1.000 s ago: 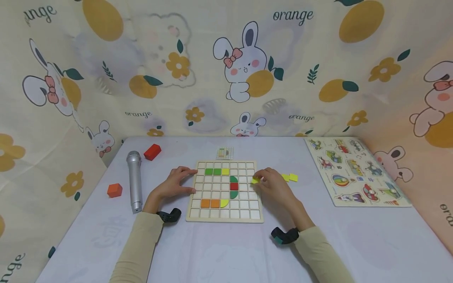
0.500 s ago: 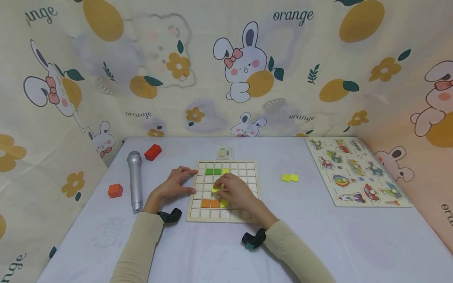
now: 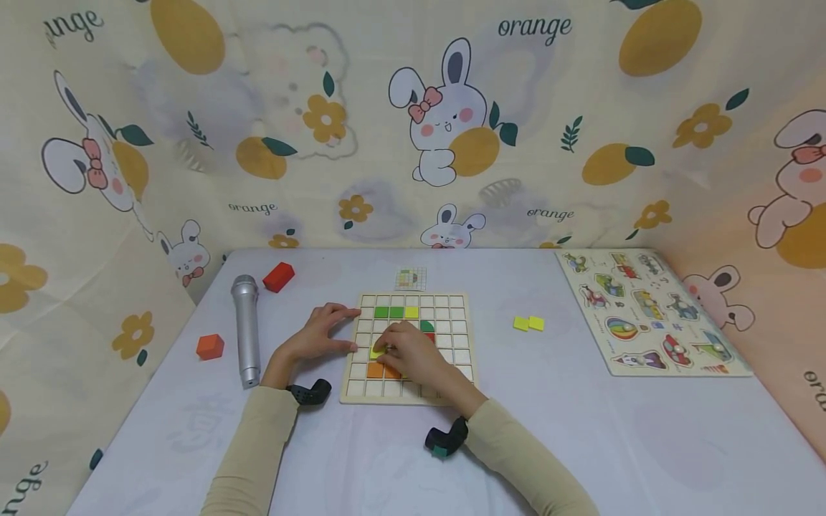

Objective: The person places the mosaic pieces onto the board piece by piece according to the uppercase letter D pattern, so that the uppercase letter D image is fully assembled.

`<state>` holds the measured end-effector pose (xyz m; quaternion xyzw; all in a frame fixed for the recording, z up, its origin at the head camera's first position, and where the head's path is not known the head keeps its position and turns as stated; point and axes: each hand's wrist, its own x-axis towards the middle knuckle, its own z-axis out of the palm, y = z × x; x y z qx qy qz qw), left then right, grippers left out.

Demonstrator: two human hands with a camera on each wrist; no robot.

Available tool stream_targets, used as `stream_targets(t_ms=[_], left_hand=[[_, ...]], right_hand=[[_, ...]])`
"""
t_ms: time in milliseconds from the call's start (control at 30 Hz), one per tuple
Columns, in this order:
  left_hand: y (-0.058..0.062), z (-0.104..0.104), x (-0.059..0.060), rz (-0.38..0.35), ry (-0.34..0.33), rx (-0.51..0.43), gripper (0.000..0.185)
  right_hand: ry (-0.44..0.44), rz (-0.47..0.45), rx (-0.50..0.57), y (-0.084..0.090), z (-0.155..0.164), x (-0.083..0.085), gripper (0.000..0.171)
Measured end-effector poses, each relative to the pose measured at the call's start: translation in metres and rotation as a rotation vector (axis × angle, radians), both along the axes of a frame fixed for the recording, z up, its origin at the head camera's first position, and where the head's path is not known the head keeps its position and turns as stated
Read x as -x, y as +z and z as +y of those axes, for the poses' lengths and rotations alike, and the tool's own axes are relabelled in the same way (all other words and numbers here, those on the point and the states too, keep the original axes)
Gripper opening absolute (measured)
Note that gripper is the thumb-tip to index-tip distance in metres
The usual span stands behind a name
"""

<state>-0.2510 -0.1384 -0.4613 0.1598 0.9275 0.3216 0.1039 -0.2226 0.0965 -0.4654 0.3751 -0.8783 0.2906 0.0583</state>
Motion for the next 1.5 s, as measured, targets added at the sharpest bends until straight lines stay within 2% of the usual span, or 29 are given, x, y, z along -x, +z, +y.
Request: stream_targets(t_ms=[233,533,767,1000,1100,1233,1500], left_hand=[[-0.003,-0.001,0.000,0.035,-0.013,-0.004,0.071],[-0.002,-0.002,0.002,-0.009,-0.005,-0.004,0.071],[-0.003,0.000,0.001,0.007,-0.006,-0.010,0.071],[-0.003,0.001,0.000,0.009,0.003,-0.011,0.072],[-0.003,0.001,0.000,0.005,0.006,-0.012,0.072],[-0.005,0.001,0.001,-0.001,0.008,-0.010,0.071],[-0.004,0.000,0.000,0.001,0.011,-0.015,0.070]], right_hand=[[0.042,0.029,-0.015,0.001,0.001,-0.001,0.012],[0.015,0.007,-0.042,0.002,0.002,-0.002,0.018],[-0.036,-0.015,0.054,0.007,0.017,-0.002,0.029],[-0.112,0.010,0.111,0.016,0.054,0.002,0.026],[-0.175,-0.015,0.109,0.017,0.076,0.005,0.025],[-0.276,-0.050,0.074,0.020,0.108,0.006,0.026],[-0.367,-0.026,0.032,0.021,0.164,0.009,0.030]])
